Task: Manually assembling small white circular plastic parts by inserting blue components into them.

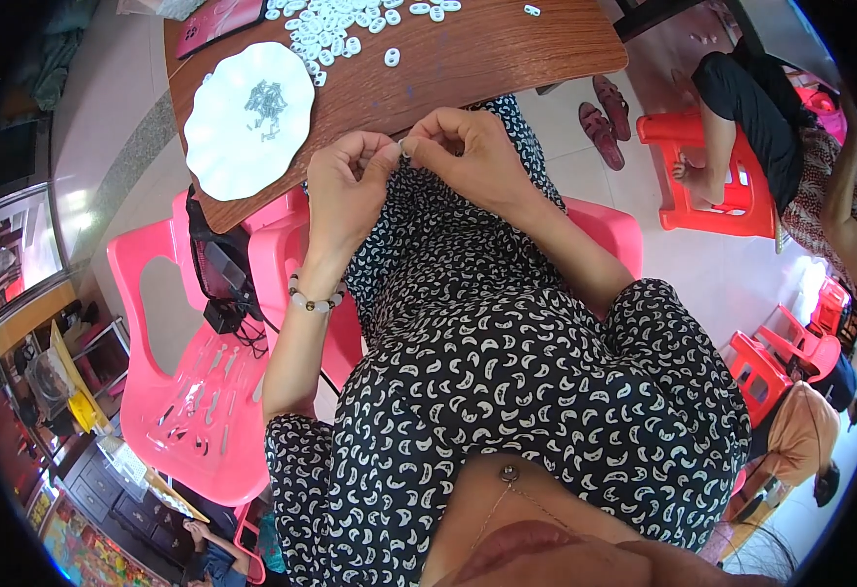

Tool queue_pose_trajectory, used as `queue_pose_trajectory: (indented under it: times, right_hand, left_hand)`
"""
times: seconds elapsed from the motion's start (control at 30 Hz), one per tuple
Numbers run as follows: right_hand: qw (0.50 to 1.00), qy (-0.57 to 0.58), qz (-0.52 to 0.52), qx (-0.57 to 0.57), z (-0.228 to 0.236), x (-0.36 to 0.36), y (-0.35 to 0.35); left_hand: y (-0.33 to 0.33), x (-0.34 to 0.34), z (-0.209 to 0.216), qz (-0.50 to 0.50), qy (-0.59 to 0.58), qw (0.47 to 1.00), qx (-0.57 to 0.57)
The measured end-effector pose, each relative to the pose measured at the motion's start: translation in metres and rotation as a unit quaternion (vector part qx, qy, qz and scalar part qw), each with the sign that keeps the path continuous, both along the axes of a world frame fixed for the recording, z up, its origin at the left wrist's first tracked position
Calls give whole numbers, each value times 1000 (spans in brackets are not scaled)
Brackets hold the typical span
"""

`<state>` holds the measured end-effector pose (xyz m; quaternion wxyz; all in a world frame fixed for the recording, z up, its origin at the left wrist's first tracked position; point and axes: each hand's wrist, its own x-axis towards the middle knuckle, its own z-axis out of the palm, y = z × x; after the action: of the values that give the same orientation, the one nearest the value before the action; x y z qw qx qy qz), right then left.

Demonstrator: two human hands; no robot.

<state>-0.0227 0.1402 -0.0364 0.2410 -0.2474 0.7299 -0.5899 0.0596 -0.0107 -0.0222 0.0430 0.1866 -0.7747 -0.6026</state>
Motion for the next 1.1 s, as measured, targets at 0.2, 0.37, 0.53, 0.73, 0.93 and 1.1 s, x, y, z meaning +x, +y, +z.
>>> queue_pose_trajectory:
  times: [0.2,0.37,0.53,0.73,0.93,1.1]
  right_hand:
    - [996,-77,-10,-50,2,-4,1]
    - [996,-76,-4,-37,5,-6,1]
    - [995,-81,-6,-50,0,-7,1]
    - [995,-86,-3,-44,7,-6,0]
    - [995,-83,-1,-49,6,-5,0]
    - [996,-80,-3,-45,5,-4,-1]
  left_hand:
    - [-4,-4,13,-1,-20,998,59]
    - [-9,-3,11,-3,-22,998,56]
    - [-10,-1,8,-1,-24,994,104]
    - [-9,-1,8,18,-36,989,146]
    - [-6,1,10,28,-24,987,154]
    - [-4,2,7,44,-8,986,161]
